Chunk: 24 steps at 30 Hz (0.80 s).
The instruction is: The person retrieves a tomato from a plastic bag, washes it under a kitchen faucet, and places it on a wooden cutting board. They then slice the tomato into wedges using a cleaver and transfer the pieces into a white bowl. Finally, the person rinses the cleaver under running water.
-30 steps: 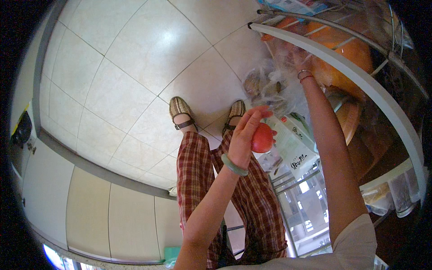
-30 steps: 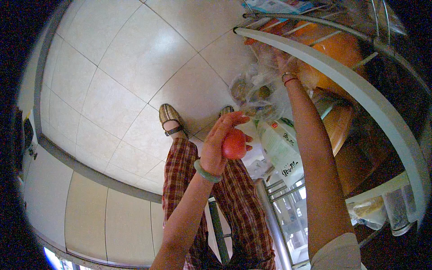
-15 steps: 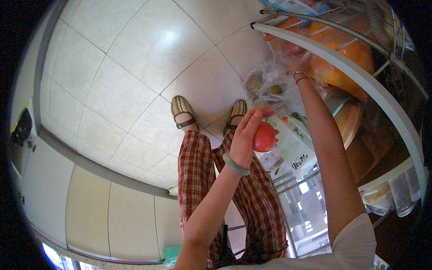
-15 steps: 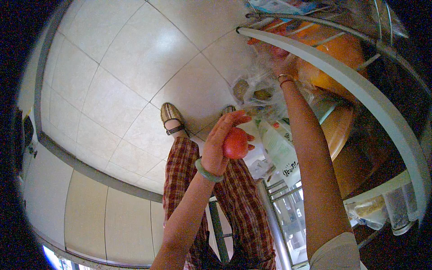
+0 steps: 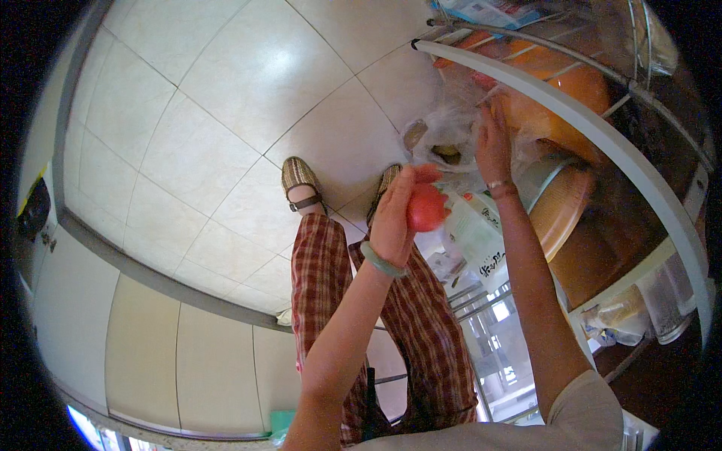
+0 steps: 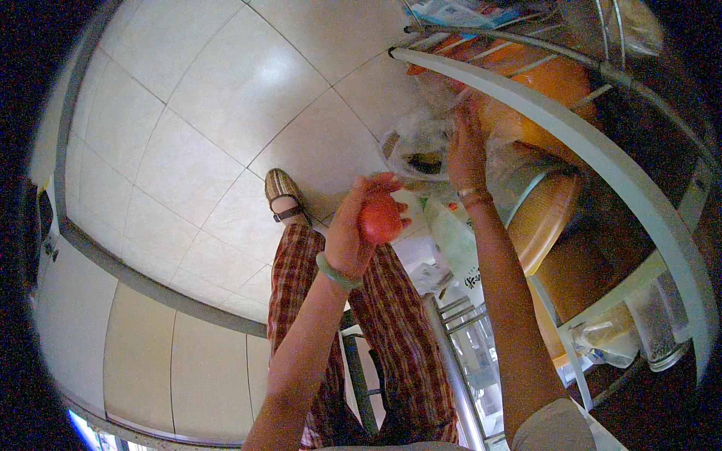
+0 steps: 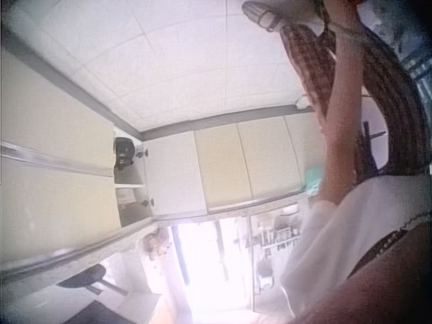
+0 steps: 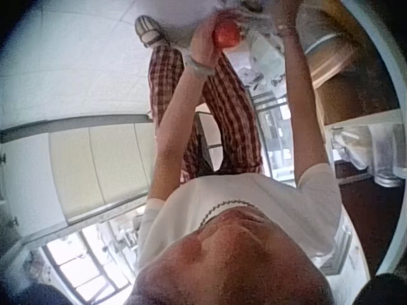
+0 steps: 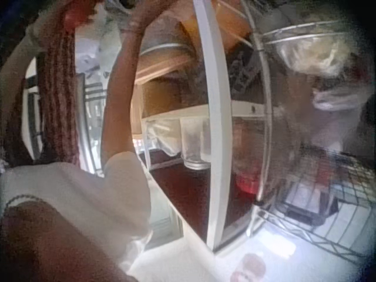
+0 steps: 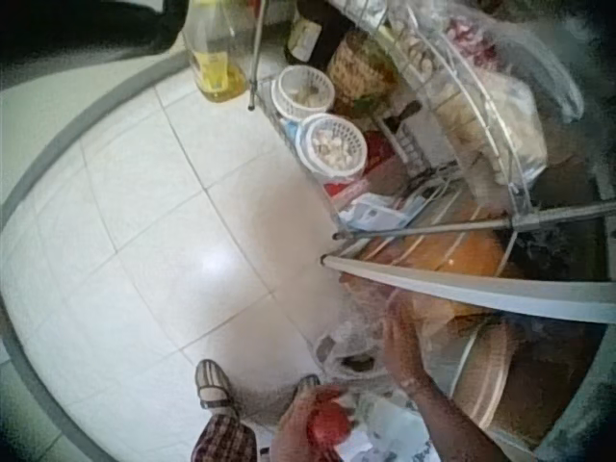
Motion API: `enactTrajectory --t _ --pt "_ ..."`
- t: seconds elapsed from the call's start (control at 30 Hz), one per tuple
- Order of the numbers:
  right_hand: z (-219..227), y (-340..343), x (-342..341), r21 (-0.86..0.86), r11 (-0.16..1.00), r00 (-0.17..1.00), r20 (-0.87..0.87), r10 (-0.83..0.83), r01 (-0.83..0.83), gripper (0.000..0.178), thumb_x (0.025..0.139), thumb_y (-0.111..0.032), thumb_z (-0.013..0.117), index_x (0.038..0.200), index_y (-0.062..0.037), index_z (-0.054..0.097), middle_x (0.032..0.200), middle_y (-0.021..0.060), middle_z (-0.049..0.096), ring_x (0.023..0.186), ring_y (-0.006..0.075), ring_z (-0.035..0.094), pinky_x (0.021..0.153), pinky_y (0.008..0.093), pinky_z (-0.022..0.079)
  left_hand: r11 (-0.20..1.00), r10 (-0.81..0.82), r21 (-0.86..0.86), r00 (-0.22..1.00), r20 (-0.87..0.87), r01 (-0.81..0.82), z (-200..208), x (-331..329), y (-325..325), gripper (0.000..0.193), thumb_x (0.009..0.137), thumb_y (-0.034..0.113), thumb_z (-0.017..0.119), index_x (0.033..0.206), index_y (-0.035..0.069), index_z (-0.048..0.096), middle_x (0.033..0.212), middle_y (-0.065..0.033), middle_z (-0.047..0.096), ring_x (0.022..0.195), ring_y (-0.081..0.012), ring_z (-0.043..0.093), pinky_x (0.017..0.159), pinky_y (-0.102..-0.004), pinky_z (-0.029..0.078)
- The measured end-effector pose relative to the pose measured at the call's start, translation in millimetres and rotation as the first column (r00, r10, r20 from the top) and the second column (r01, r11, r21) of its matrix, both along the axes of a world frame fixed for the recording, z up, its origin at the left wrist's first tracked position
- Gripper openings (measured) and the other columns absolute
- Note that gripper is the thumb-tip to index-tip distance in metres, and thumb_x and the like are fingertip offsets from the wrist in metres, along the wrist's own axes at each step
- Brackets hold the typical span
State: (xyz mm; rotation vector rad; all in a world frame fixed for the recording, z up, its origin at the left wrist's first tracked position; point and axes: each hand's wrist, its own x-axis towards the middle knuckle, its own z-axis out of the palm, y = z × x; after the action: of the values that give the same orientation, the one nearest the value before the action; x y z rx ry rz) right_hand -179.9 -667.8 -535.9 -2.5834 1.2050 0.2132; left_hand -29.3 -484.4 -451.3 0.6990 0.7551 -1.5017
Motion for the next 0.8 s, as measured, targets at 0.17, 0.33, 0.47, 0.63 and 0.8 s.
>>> enactTrajectory --t 0.17,0.33,0.47,0.63,0.8 --pt "116.0 37.2 16.5 0.53 0.795 0.922 0.059 -0.383 0.296 0.038 0.092 -0.009 0.057 0.129 -0.0032 0.055 0.135 0.013 0.053 0.128 0.0224 0.048 0.104 0.0339 0.04 0.99 0.126 -0.046 0.984 -0.127 -0.133 17.9 12.9 4.7 0.049 0.101 0.042 0.039 0.128 0.003 0.048 0.124 -0.0149 0.056 0.112 -0.0261 0.056 0.096 -0.0492 0.048" --pt "222.6 87.0 99.1 0.942 0.318 0.714 0.15 -0.684 0.107 0.061 0.083 -0.011 0.07 0.139 -0.0091 0.046 0.137 0.0051 0.05 0.122 0.0166 0.049 0.1 0.0311 0.043 0.962 0.194 -0.157 0.962 -0.194 -0.226 90.7 40.1 14.3 0.05 0.102 0.037 0.041 0.139 0.004 0.039 0.134 -0.0109 0.049 0.12 -0.0233 0.05 0.1 -0.0419 0.044" --pt "297.4 98.9 137.9 0.954 0.294 0.705 0.171 -0.688 0.056 0.066 0.08 -0.017 0.074 0.138 -0.007 0.043 0.131 0.0088 0.051 0.121 0.0183 0.049 0.104 0.0324 0.04 0.964 0.136 -0.232 0.99 0.027 -0.126 183.1 71.6 35.8 0.056 0.099 0.027 0.05 0.146 0.004 0.03 0.143 -0.0097 0.042 0.127 -0.0224 0.046 0.102 -0.0393 0.044" --pt "396.6 137.6 166.6 0.982 0.08 0.55 0.163 -0.819 -0.173 0.072 0.083 -0.035 0.073 0.138 -0.0022 0.041 0.133 0.0079 0.048 0.124 0.0179 0.046 0.105 0.0329 0.037 0.985 0.157 -0.131 0.883 0.441 -0.11 311.2 98.0 71.8 0.058 0.091 0.012 0.063 0.142 0.003 0.037 0.138 -0.0097 0.047 0.122 -0.0197 0.05 0.1 -0.0349 0.046" --pt "508.4 170.0 191.4 0.914 -0.121 0.591 0.145 -0.794 -0.387 0.069 0.09 -0.038 0.064 0.141 -0.0014 0.035 0.133 0.0095 0.049 0.124 0.02 0.047 0.106 0.0351 0.035 0.951 0.295 -0.137 0.672 0.68 -0.278 420.5 100.8 111.0 0.067 0.081 -0.007 0.069 0.14 0.006 0.039 0.114 -0.0098 0.062 0.104 -0.0182 0.061 0.09 -0.0311 0.051"
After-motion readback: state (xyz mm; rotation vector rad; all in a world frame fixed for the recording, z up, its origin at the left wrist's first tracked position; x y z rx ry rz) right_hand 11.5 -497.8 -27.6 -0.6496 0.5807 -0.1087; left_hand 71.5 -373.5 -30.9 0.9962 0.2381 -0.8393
